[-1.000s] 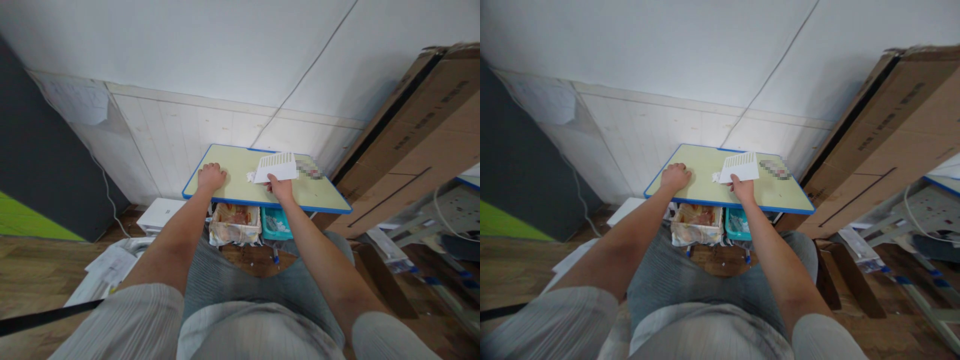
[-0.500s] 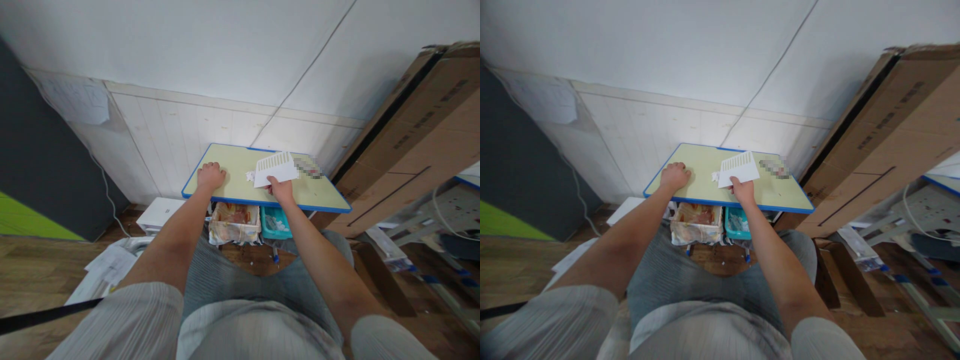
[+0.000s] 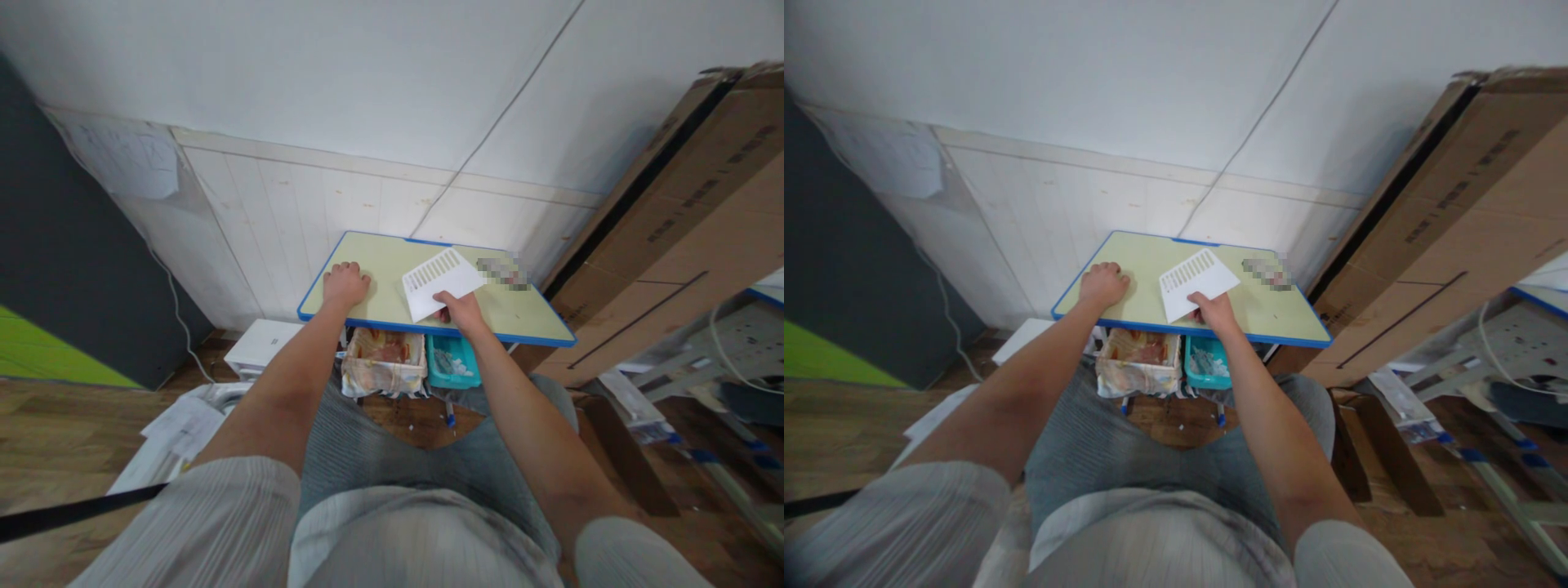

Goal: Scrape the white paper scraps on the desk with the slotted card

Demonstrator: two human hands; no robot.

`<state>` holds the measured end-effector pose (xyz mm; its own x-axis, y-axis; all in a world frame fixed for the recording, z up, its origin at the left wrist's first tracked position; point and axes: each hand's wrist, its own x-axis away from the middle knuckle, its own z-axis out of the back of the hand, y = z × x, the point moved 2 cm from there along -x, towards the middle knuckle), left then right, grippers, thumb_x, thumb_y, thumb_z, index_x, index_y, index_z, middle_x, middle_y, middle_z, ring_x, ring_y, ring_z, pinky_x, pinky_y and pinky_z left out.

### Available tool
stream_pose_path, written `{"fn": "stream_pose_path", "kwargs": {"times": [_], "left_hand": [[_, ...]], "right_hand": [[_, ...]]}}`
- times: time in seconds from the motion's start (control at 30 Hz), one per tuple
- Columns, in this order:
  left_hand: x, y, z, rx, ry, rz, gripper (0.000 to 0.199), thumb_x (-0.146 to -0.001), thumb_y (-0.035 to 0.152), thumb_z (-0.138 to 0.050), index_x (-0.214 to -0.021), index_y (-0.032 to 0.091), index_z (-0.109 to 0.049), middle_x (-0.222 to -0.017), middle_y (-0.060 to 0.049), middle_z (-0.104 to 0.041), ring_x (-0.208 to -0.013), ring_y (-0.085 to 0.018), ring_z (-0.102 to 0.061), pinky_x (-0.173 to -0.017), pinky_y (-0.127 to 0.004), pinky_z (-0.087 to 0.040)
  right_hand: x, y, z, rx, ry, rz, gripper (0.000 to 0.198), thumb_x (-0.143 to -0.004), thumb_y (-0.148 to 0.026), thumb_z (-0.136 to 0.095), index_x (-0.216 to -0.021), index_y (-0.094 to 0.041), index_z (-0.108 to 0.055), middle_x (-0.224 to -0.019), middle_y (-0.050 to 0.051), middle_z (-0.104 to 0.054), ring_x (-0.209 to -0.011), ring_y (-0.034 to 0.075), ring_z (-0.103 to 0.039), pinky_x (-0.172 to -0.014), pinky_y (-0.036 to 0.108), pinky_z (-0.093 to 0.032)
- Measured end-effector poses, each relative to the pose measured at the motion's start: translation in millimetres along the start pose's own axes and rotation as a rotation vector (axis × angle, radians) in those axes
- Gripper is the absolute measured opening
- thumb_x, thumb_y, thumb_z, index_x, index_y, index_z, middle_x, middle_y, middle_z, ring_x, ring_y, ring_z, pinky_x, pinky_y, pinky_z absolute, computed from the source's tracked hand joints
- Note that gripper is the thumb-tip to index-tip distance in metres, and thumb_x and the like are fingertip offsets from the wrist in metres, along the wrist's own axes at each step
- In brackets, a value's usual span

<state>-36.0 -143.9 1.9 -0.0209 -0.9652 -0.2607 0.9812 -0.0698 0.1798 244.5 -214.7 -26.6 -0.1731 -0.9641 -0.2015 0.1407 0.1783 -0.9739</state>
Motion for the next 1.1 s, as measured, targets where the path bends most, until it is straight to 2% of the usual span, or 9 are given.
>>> {"fn": "stream_pose_path", "kwargs": {"times": [0.13, 0.4, 0.57, 0.73, 0.83, 0.93, 1.0, 1.1], "left_hand": [[0.5, 0.8, 0.4, 0.003, 0.000, 0.005, 0.055, -0.114, 0.040, -0.048, -0.154, 0.013, -0.075, -0.160, -0.027, -0.073, -0.153, -0.043, -0.062, -0.123, -0.055, -0.052], [-1.2, -0.5, -2.0, -0.004, 0.006, -0.003, 0.057, -0.114, 0.040, -0.047, -0.153, 0.010, -0.075, -0.158, -0.028, -0.074, -0.152, -0.044, -0.063, -0.122, -0.057, -0.053], [-1.0, -0.4, -1.6, -0.002, 0.006, -0.003, 0.056, -0.114, 0.040, -0.046, -0.152, 0.012, -0.076, -0.158, -0.028, -0.074, -0.151, -0.044, -0.063, -0.122, -0.057, -0.053], [-0.4, 0.4, -0.8, 0.005, 0.000, -0.001, 0.057, -0.114, 0.041, -0.047, -0.152, 0.011, -0.076, -0.158, -0.029, -0.073, -0.152, -0.044, -0.062, -0.122, -0.056, -0.052], [-0.4, 0.2, -1.4, 0.000, 0.006, 0.000, 0.057, -0.114, 0.042, -0.047, -0.153, 0.011, -0.075, -0.158, -0.029, -0.073, -0.152, -0.044, -0.063, -0.122, -0.056, -0.052], [-0.4, -0.2, -2.3, -0.015, 0.004, 0.000, 0.057, -0.115, 0.042, -0.046, -0.154, 0.011, -0.075, -0.160, -0.028, -0.073, -0.152, -0.043, -0.063, -0.122, -0.055, -0.053], [-0.5, -0.2, -2.9, -0.017, -0.001, -0.002, 0.057, -0.115, 0.042, -0.047, -0.154, 0.011, -0.075, -0.160, -0.028, -0.073, -0.152, -0.043, -0.063, -0.122, -0.055, -0.053], [-0.9, -0.2, -3.0, -0.007, 0.004, 0.002, 0.056, -0.114, 0.041, -0.048, -0.154, 0.011, -0.075, -0.159, -0.028, -0.073, -0.151, -0.044, -0.063, -0.122, -0.055, -0.053]], "right_hand": [[-1.5, 0.1, -4.5, -0.031, 0.004, 0.027, 0.021, -0.087, -0.040, -0.084, -0.084, -0.026, -0.068, -0.064, 0.003, -0.077, -0.047, 0.017, -0.056, -0.045, 0.029, -0.050], [2.8, -2.5, -6.6, -0.028, -0.109, 0.030, 0.036, -0.079, -0.046, -0.098, -0.088, -0.024, -0.072, -0.065, 0.005, -0.079, -0.048, 0.019, -0.061, -0.048, 0.031, -0.053], [2.9, -4.1, -4.9, -0.038, -0.121, 0.034, 0.040, -0.078, -0.052, -0.099, -0.087, -0.023, -0.071, -0.065, 0.006, -0.079, -0.048, 0.018, -0.061, -0.049, 0.031, -0.054], [4.5, -0.6, -6.6, -0.044, -0.130, 0.030, 0.045, -0.071, -0.052, -0.105, -0.085, -0.023, -0.074, -0.065, 0.006, -0.080, -0.051, 0.021, -0.065, -0.049, 0.032, -0.057], [1.0, 1.6, -2.4, -0.067, -0.057, 0.026, 0.044, -0.075, -0.053, -0.102, -0.093, -0.023, -0.074, -0.068, 0.006, -0.081, -0.053, 0.021, -0.067, -0.050, 0.032, -0.057], [-6.6, 4.0, 5.8, -0.092, 0.108, 0.032, 0.036, -0.084, -0.050, -0.092, -0.100, -0.025, -0.071, -0.070, 0.001, -0.079, -0.055, 0.020, -0.069, -0.049, 0.028, -0.055], [-10.6, 6.3, 12.3, -0.083, 0.204, 0.029, 0.027, -0.086, -0.043, -0.087, -0.096, -0.026, -0.068, -0.065, -0.001, -0.075, -0.052, 0.019, -0.066, -0.047, 0.027, -0.051], [-11.2, 10.3, 21.4, -0.045, 0.272, 0.018, 0.016, -0.084, -0.034, -0.081, -0.085, -0.026, -0.066, -0.055, -0.002, -0.068, -0.045, 0.018, -0.058, -0.044, 0.028, -0.048]]}}
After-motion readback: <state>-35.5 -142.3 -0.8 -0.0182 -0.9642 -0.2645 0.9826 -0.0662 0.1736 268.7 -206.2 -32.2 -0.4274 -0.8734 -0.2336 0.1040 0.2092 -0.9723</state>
